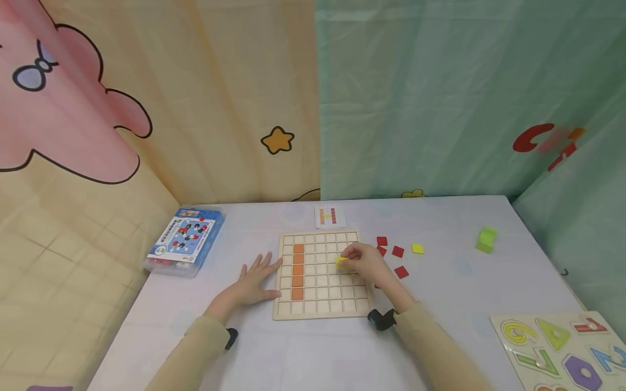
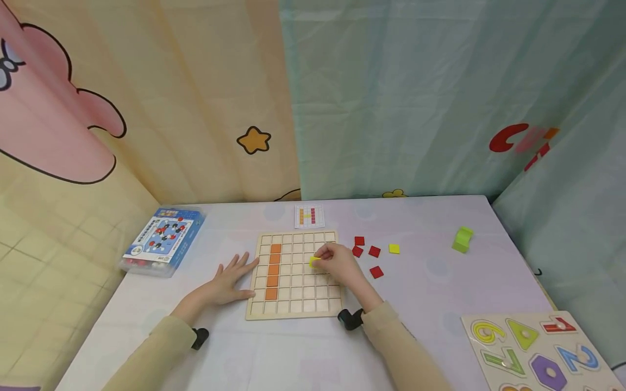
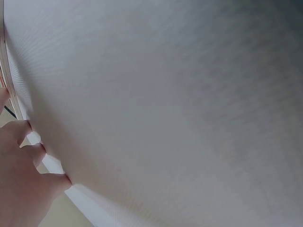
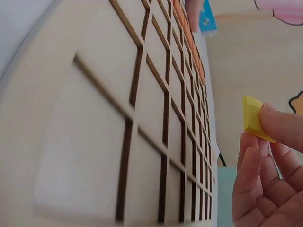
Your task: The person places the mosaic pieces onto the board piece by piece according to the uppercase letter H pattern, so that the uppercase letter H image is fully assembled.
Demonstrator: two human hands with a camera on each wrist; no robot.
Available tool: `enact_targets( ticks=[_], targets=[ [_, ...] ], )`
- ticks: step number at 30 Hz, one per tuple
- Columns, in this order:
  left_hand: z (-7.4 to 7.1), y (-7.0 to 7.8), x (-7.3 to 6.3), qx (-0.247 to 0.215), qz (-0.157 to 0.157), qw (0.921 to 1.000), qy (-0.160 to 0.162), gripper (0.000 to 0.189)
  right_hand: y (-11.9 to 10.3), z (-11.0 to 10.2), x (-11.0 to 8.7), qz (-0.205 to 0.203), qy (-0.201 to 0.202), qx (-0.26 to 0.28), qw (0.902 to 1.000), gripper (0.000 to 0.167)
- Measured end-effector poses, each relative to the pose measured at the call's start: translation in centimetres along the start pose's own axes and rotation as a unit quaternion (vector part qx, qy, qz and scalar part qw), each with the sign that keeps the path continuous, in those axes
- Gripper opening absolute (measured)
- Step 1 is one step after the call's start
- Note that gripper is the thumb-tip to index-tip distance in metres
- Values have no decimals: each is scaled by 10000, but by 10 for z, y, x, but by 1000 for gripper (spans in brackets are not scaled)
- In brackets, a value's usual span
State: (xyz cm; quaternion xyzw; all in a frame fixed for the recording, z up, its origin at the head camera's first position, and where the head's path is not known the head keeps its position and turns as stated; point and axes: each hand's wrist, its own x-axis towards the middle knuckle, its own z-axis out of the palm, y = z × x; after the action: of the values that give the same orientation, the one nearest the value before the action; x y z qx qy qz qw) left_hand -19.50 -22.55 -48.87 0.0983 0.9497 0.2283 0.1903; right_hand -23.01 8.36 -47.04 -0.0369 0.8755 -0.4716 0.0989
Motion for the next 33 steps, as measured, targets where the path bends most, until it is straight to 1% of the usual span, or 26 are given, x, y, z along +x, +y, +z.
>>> enact_targets(
  ticks=[4,7,13,17,22,28,33],
  targets=[
    [0,-1,0,-23,49,10000,-2,87,-10,24,7,-64,-198,-23,9998,12],
    [0,-1,0,-45,33,10000,-8,87,-18,36,12,-97,-363,-35,9993,11],
    [0,0,0,-16,56,10000,36,87,-33,49,21,-252,-709,-399,9964,8],
    [0,-1,1,5,30,10000,33,86,-36,54,25,-238,-837,-554,9947,7],
    [0,0,0,-21,5,10000,9,86,-38,59,25,-221,-871,-637,9939,5],
    [-1,0,0,9,-17,10000,-16,86,-39,64,25,-276,-705,-883,9932,5],
    [-2,0,0,-9,-31,10000,-46,86,-39,68,25,-386,-623,-931,9930,5]
  ],
)
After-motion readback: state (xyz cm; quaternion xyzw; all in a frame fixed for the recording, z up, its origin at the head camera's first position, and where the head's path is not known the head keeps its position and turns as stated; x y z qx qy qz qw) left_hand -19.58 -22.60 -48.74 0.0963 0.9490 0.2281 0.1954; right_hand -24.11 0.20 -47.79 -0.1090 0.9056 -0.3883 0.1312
